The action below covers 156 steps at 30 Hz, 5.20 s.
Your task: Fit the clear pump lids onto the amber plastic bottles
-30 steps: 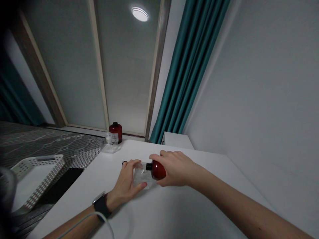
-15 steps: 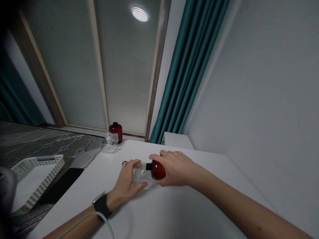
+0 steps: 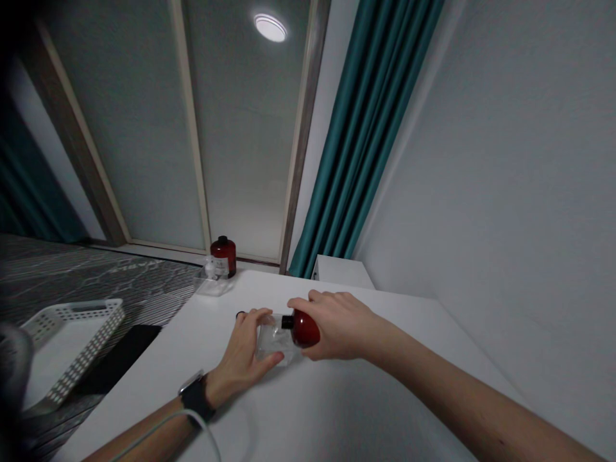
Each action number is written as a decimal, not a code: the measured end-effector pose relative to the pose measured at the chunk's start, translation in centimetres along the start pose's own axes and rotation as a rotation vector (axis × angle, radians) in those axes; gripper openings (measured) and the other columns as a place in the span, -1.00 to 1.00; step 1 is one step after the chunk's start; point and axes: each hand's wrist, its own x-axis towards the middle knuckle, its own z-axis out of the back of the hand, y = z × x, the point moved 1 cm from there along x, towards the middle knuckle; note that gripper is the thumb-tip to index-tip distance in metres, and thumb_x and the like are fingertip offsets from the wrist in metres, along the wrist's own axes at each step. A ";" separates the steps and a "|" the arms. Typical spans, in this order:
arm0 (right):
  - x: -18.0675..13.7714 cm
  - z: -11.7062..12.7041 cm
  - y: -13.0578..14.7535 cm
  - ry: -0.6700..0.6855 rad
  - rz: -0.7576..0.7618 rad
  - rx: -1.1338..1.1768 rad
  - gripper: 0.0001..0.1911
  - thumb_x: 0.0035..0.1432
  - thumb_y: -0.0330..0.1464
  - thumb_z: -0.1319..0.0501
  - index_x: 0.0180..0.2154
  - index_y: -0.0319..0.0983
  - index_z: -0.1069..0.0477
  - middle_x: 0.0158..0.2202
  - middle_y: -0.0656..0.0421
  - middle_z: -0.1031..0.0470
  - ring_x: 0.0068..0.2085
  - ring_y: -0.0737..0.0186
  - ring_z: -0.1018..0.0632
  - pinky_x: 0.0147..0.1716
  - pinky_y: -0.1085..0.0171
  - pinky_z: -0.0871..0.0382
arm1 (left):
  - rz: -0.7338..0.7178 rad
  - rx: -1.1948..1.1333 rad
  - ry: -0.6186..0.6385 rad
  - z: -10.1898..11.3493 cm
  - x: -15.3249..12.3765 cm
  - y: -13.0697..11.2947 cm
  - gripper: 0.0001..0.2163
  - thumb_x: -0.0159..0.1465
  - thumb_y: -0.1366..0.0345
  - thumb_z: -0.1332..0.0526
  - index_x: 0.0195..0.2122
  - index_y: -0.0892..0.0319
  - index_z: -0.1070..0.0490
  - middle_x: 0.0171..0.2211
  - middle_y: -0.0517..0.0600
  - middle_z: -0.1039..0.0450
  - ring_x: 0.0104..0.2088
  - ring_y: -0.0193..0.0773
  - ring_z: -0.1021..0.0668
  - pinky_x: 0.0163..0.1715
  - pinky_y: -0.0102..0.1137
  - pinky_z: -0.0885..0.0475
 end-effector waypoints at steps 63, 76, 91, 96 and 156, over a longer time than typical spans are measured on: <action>0.1 0.5 0.3 0.007 0.014 -0.043 -0.31 0.00 -0.14 -0.33 0.18 -0.06 -0.26 -0.11 0.07 -0.50 -0.17 -0.05 -0.57 -0.25 0.12 -0.34 | -0.041 0.012 -0.020 -0.1 -0.1 0.2 -0.40 0.20 -0.08 -0.23 0.09 0.24 -0.14 -0.14 0.15 -0.38 -0.22 0.00 -0.41 -0.20 -0.07 -0.35; 0.2 0.5 0.3 -0.003 0.024 -0.063 -0.33 0.03 -0.13 -0.32 0.18 -0.06 -0.27 -0.11 0.06 -0.50 -0.16 -0.06 -0.57 -0.26 0.12 -0.34 | -0.046 0.015 -0.014 -0.2 -0.1 0.1 -0.41 0.21 -0.06 -0.23 0.10 0.22 -0.12 -0.14 0.14 -0.37 -0.21 0.00 -0.41 -0.20 -0.08 -0.34; 0.2 0.5 0.3 -0.004 0.036 -0.078 -0.33 0.04 -0.12 -0.31 0.18 -0.07 -0.26 -0.11 0.04 -0.50 -0.16 -0.08 -0.58 -0.26 0.11 -0.35 | -0.034 0.013 -0.014 -0.2 -0.2 0.2 -0.40 0.21 -0.08 -0.22 0.10 0.24 -0.14 -0.13 0.15 -0.39 -0.21 0.01 -0.41 -0.19 -0.07 -0.33; 0.1 0.6 0.4 -0.005 0.032 -0.079 -0.32 0.04 -0.14 -0.31 0.19 -0.08 -0.26 -0.11 0.03 -0.49 -0.17 -0.07 -0.58 -0.26 0.11 -0.34 | 0.004 -0.005 0.001 -0.2 -0.1 0.1 -0.40 0.19 -0.08 -0.23 0.10 0.21 -0.16 -0.13 0.14 -0.41 -0.19 0.02 -0.44 -0.15 -0.07 -0.32; 0.1 1.2 0.8 -0.010 0.044 -0.113 -0.36 0.06 -0.14 -0.29 0.18 -0.08 -0.26 -0.12 0.03 -0.50 -0.18 -0.07 -0.58 -0.30 0.14 -0.32 | 0.024 -0.037 -0.028 0.0 -0.1 0.0 -0.39 0.16 -0.10 -0.25 0.08 0.24 -0.23 -0.12 0.17 -0.41 -0.20 0.03 -0.43 -0.18 -0.06 -0.37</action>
